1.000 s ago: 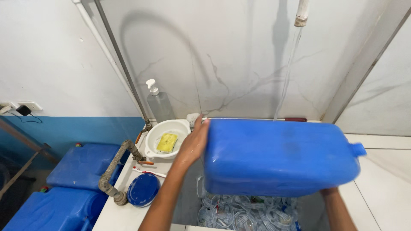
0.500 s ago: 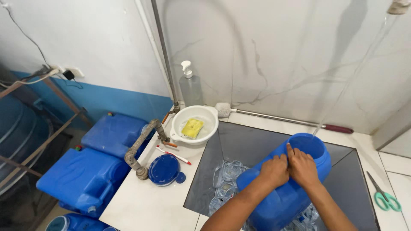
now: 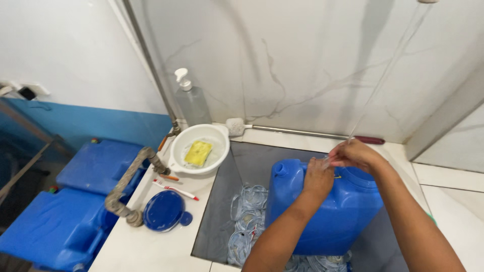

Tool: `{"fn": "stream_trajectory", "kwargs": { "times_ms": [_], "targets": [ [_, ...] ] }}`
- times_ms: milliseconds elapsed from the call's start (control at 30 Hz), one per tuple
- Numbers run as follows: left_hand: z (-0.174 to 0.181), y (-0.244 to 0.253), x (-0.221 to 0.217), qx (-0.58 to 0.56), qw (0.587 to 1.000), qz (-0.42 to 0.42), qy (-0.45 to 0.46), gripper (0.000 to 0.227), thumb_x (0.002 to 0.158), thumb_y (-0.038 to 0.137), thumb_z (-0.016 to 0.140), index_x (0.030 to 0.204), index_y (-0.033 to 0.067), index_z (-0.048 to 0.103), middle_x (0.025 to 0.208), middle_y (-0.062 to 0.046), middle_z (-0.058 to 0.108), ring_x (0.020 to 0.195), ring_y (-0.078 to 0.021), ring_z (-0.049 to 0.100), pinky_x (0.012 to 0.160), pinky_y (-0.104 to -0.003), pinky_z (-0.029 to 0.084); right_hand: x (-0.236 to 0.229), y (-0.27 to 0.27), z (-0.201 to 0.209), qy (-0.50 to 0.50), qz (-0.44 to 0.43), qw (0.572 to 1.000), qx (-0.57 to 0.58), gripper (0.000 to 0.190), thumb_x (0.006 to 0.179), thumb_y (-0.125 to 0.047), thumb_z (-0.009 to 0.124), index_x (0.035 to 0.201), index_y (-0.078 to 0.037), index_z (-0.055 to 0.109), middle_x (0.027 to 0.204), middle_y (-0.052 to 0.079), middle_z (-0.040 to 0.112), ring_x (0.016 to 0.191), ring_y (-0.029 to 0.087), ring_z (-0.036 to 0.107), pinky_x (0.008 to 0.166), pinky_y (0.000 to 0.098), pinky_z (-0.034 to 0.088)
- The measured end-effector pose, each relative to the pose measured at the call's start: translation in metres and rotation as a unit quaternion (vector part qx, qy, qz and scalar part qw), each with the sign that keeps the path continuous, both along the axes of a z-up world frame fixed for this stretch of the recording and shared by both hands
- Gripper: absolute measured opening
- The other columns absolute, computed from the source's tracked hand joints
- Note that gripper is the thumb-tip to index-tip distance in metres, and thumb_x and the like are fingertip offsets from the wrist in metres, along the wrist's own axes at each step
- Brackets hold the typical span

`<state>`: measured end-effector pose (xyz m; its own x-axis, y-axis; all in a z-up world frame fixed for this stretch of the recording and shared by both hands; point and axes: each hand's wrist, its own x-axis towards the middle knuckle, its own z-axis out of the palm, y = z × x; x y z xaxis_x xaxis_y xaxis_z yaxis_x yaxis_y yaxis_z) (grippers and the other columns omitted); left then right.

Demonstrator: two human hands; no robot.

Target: The person removes a sticker from a blue plastic water jug using scissors, then scrubs the exterior with a sponge and rinses it under running water. The person also rinses the jug's lid and places it back on the jug.

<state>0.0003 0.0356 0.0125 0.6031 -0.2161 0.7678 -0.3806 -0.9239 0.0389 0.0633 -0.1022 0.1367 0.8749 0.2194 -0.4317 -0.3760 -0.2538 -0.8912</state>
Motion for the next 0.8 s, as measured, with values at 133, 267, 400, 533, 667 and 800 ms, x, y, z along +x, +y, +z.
{"fn": "stream_trajectory", "kwargs": {
  "times_ms": [133,267,400,533,667,800],
  "targets": [
    [-0.012,-0.008,0.024,-0.043,0.981,-0.137,0.132,0.02,0.097,0.018,0.056,0.096,0.0059,0.072,0.093,-0.013,0.073,0.087,-0.0351,0.069,0.081,-0.052,0.052,0.012,-0.004,-0.009,-0.046,0.006,0.998,-0.044,0.021,0.094,0.0,0.05,0.096,0.01,0.068,0.091,0.018,0.071,0.073,0.022,0.071,0.073,0.0345,0.062],
    [0.008,0.01,0.024,0.086,0.953,-0.136,0.256,0.027,0.091,0.033,0.061,0.094,0.0097,0.073,0.095,-0.014,0.075,0.09,-0.0347,0.073,0.079,-0.05,0.056,0.03,-0.018,-0.031,-0.119,0.03,0.982,-0.145,0.028,0.098,-0.005,0.049,0.091,0.01,0.072,0.078,0.02,0.07,0.066,0.027,0.066,0.064,0.0385,0.058],
    [0.033,0.062,-0.011,0.014,0.906,-0.136,0.401,0.048,0.086,0.052,0.066,0.099,0.006,0.07,0.097,-0.019,0.076,0.094,-0.0378,0.074,0.08,-0.052,0.058,0.028,-0.024,-0.036,-0.143,0.014,0.963,-0.227,0.024,0.099,-0.007,0.06,0.1,0.014,0.072,0.086,0.028,0.075,0.074,0.031,0.071,0.07,0.0393,0.058],
    [0.028,0.137,-0.071,-0.039,0.913,-0.121,0.388,0.052,0.086,0.054,0.066,0.101,0.0042,0.068,0.091,-0.022,0.076,0.088,-0.0419,0.073,0.077,-0.054,0.058,0.007,0.026,-0.038,-0.128,0.037,0.987,-0.094,0.032,0.098,-0.015,0.06,0.113,0.012,0.069,0.1,0.024,0.076,0.086,0.027,0.076,0.081,0.0364,0.061],
    [0.007,0.19,-0.13,-0.055,0.934,-0.119,0.331,0.049,0.093,0.051,0.063,0.107,0.0041,0.063,0.084,-0.019,0.073,0.08,-0.0418,0.072,0.072,-0.055,0.057,-0.031,0.184,-0.062,-0.216,0.235,0.926,-0.201,0.035,0.091,-0.02,0.067,0.117,0.002,0.074,0.098,0.016,0.081,0.084,0.023,0.077,0.08,0.0359,0.062],
    [-0.006,0.213,-0.167,-0.051,0.934,-0.128,0.329,0.047,0.095,0.05,0.061,0.109,0.0047,0.06,0.082,-0.018,0.071,0.076,-0.0404,0.072,0.068,-0.053,0.056,-0.107,0.375,-0.103,-0.162,0.364,0.911,-0.106,0.04,0.09,-0.037,0.07,0.112,-0.004,0.076,0.09,0.011,0.078,0.072,0.016,0.068,0.063,0.0322,0.059]
  ]
}}
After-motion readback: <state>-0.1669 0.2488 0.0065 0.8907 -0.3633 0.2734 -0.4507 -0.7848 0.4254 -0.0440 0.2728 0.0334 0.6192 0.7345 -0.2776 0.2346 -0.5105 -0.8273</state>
